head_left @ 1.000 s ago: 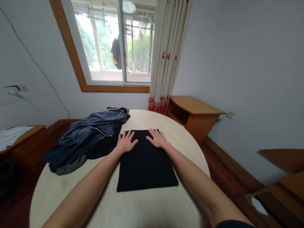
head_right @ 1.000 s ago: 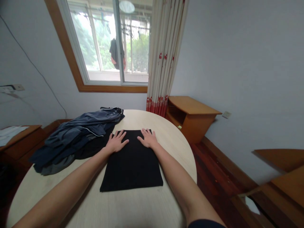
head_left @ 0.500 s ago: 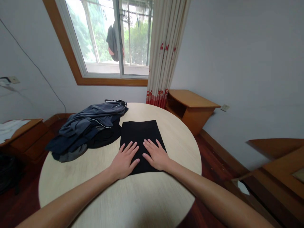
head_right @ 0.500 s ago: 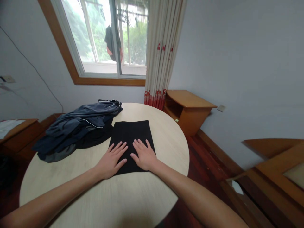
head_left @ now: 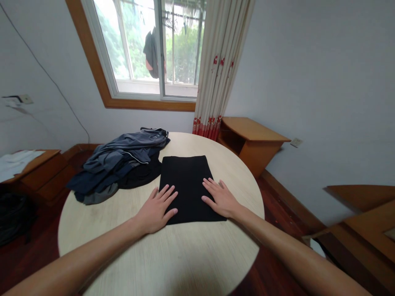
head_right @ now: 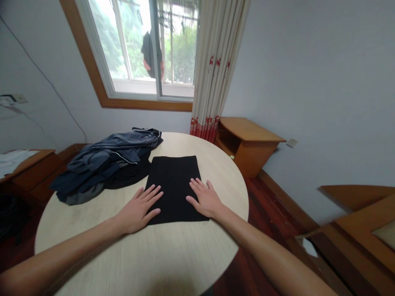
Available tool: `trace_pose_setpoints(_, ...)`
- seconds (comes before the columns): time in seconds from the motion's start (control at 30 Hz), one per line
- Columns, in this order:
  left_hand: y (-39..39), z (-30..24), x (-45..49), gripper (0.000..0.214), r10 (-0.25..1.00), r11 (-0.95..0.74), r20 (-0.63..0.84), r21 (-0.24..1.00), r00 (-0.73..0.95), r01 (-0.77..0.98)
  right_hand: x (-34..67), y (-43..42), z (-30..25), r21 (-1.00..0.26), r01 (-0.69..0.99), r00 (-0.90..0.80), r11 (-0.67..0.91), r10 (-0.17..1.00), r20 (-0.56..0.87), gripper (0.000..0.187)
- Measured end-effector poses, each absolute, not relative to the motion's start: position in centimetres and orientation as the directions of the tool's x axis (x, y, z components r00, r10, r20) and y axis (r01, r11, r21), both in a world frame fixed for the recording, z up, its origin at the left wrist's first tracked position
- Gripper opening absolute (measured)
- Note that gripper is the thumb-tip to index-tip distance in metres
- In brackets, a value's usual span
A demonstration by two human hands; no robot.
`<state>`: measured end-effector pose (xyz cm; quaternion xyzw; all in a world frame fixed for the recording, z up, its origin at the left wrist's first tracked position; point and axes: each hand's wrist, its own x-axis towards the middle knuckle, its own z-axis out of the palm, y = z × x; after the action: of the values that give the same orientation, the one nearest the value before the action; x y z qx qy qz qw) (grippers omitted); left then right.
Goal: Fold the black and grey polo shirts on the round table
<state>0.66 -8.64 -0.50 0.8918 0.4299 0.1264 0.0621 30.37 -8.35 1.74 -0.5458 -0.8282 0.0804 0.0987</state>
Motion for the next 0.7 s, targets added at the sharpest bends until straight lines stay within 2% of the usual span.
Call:
trace_pose_setpoints(0.17,-3.4,0.4,4.2,0.059,0.813,-0.581,0.202,0.23,0.546,0.781,26.2,-3.4,2.5,-0.222,0.884,-0.392,0.412,0.911,0.128,0.061)
trace_pose_setpoints(0.37,2.9,0.2,6.3,0.061,0.888,-0.459,0.097,0.233,0.449,0.857,23.8,2.9,1.3,-0.198,0.916,-0.344,0.35,0.937,0.069,0.059)
trace_pose_setpoints(0.53,4.2,-0.9,4.4,0.067,0.905,-0.425,0.112,0.26,0.41,0.867,26.9,4.5,0.6,-0.253,0.936,-0.241,0.246,0.969,0.051,0.067)
trace_pose_setpoints(0.7,3.9,-1.1,3.1,0.064,0.928,-0.373,0.105,0.281,0.358,0.884,29.7,4.7,0.4,-0.293,0.94,-0.177,0.176,0.984,0.025,0.066)
